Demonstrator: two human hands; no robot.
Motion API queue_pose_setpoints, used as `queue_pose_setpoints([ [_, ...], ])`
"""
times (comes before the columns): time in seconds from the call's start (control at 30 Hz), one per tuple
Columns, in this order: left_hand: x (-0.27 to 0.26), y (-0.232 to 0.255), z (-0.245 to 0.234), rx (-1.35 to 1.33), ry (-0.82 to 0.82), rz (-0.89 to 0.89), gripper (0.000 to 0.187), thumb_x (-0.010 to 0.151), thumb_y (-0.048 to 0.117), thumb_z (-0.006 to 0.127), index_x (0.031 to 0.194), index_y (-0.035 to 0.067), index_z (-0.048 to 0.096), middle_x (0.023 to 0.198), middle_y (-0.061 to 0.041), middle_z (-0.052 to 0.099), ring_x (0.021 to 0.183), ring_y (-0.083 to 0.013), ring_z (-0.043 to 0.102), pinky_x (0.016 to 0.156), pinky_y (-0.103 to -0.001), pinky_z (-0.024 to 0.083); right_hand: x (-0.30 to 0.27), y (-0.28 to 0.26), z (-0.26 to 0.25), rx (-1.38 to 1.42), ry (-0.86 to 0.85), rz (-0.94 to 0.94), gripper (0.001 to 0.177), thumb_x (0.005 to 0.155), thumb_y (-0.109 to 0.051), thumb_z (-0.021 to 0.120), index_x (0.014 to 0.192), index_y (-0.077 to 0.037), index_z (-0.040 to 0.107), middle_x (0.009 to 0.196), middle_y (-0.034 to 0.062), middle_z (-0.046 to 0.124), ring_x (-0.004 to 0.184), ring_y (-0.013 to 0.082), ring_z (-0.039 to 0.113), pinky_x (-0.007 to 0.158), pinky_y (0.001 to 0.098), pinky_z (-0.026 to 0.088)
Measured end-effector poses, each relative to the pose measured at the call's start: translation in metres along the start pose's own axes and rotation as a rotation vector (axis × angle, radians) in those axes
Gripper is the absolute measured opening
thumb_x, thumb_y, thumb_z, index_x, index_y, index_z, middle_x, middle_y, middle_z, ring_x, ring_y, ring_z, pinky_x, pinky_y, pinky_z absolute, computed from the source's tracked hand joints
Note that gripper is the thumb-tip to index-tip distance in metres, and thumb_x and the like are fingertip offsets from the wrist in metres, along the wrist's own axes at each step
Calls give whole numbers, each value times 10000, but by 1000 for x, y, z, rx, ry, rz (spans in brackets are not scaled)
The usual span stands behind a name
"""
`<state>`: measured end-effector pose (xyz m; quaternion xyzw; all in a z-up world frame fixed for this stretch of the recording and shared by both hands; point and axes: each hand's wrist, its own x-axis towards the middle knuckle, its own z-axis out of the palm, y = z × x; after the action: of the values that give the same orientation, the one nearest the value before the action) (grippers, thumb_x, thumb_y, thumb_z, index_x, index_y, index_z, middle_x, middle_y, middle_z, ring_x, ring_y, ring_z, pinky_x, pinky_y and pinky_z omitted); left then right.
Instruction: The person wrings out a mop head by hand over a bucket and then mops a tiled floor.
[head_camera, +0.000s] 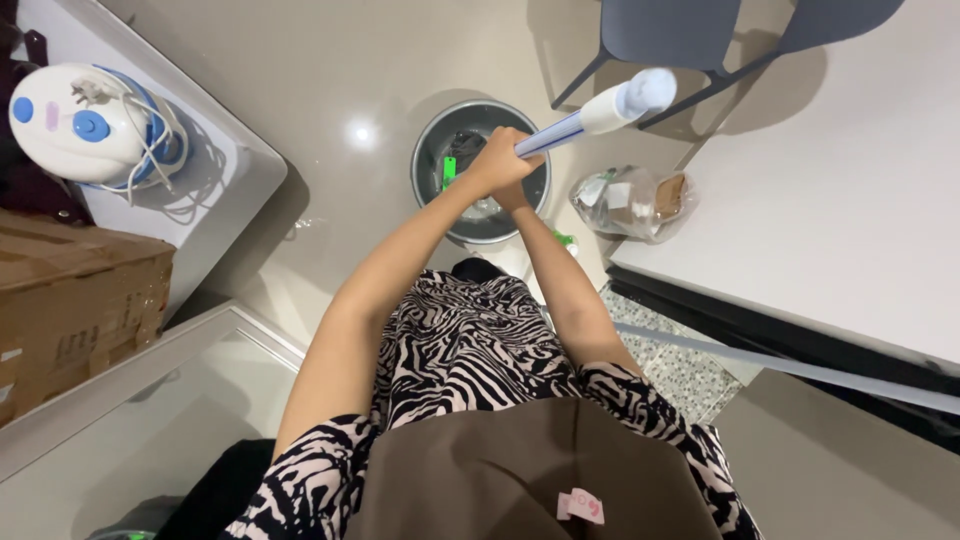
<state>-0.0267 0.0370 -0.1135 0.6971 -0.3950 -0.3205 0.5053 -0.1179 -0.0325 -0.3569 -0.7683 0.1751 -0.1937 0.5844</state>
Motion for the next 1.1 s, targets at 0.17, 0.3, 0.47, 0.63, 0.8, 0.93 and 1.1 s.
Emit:
queue_pose_setpoints([
  [0.17, 17, 25, -2, -90, 127, 8, 231, 704, 195, 647, 659, -28, 609, 522, -190, 524, 473, -225, 476, 510, -344, 449, 1, -5, -4, -109, 40, -87, 512, 854, -130, 634, 1299, -19, 407, 1263, 133, 495, 1193, 232, 481, 1022, 381, 372],
  [0.3, 38, 71, -13, -122, 222, 116, 227, 683, 196, 653, 656, -26, 612, 494, -153, 506, 433, -195, 446, 474, -340, 435, 17, -14, -16, -19, 88, 6, 430, 850, -152, 640, 1220, -10, 475, 1177, 126, 557, 1110, 219, 535, 963, 367, 428],
  [0.47, 49, 124, -33, -175, 201, 65, 302, 738, 289, 651, 662, -1, 610, 470, -91, 527, 444, -167, 554, 474, -304, 464, 54, -29, -38, -109, 196, 119, 358, 860, -182, 652, 1134, 20, 543, 1105, 128, 595, 1047, 184, 550, 900, 330, 448],
  [0.63, 64, 127, -51, -64, 125, 330, 461, 757, 330, 723, 1034, 0, 558, 915, -160, 630, 819, -233, 614, 747, -346, 492, 83, -53, -59, 105, 376, -35, 225, 881, -138, 599, 1021, 35, 568, 988, 106, 591, 914, 158, 546, 782, 302, 445],
  [0.8, 63, 33, -62, -72, -87, 431, 777, 741, 300, 777, 1320, -38, 384, 1302, -220, 473, 1227, -324, 470, 1051, -372, 350, 90, -129, -81, 123, 534, 23, 144, 857, -142, 562, 815, -31, 643, 704, 14, 635, 581, 85, 583, 490, 240, 468],
  [0.93, 47, -73, -40, 227, -209, 61, 801, 695, 336, 777, 1329, 4, 416, 1347, -213, 456, 1278, -324, 431, 1077, -365, 338, 95, -210, -83, 309, 534, 36, 339, 890, -141, 639, 629, -71, 436, 512, -11, 433, 431, 79, 422, 415, 241, 317],
  [1.1, 20, -101, 9, 155, -207, 102, 769, 718, 225, 737, 1337, -3, 343, 1311, -237, 426, 1218, -367, 405, 993, -410, 332, 98, -290, -92, 295, 502, -23, 350, 903, -143, 635, 625, -68, 436, 506, -6, 427, 417, 80, 395, 416, 241, 312],
])
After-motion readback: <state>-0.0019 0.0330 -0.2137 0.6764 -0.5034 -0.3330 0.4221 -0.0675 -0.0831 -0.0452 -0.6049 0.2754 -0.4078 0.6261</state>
